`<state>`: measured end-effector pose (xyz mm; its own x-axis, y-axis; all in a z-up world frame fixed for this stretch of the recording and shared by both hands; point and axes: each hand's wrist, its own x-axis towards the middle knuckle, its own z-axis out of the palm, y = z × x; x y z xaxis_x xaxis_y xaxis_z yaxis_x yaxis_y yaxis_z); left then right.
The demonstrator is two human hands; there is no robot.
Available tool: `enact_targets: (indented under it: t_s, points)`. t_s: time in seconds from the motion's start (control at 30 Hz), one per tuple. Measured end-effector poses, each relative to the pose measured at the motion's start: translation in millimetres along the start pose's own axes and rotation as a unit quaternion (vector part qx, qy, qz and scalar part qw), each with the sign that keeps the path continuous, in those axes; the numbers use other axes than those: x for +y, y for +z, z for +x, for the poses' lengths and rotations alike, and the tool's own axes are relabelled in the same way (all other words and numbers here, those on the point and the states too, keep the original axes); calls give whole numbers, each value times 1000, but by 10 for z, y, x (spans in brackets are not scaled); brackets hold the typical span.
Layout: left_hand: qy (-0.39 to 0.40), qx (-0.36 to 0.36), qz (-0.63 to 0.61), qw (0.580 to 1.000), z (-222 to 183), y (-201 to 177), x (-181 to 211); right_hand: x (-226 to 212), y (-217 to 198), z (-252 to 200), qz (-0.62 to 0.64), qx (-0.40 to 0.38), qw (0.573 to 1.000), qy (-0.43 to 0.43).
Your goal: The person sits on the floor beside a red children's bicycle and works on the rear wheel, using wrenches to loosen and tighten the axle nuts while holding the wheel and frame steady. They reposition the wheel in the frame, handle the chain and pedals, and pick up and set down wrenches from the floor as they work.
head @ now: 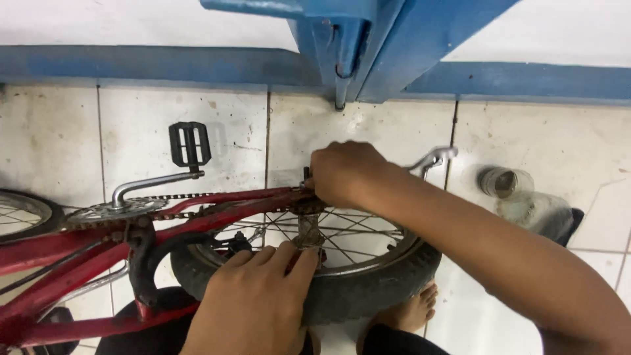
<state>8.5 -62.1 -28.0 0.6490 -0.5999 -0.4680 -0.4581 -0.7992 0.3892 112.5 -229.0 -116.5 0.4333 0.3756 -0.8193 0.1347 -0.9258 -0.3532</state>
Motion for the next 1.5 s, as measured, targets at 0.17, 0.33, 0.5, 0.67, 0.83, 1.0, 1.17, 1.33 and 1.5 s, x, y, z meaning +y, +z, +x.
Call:
enact_targets:
  t_s: [0.17, 0.33, 0.5, 0.67, 0.83, 1.0, 1.17, 1.33, 1.5]
  points:
    - [-5, -69, -28, 997, -15, -14, -48, 113, -12, 7, 58, 99, 993, -13]
    - [11, -6, -24, 1000, -46, -2, -32, 363, 16, 254, 71, 109, 988, -80]
    - [17, -20, -29, 999, -34, -3, -52, 637, 319, 552, 234, 22, 956, -174]
    - [13, -30, -40, 999, -26, -23, -57, 691, 507, 642, 266, -33, 941, -206]
    - [22, -35, -39, 998, -15, -32, -70, 598, 418, 543, 244, -42, 953, -176]
    - [31, -31, -36, 998, -16, -16, -83, 501, 334, 361, 226, -33, 968, -106]
    - [17, -4, -30, 999, -20, -20, -59, 179, 125, 69, 77, 4, 997, 0]
    - [17, -25, -22, 999, -7, -8, -69, 49, -25, -9, 77, -11, 997, 13]
    - [11, -3, -16, 1000, -31, 1, -62, 196, -1, -12, 94, 44, 995, 4]
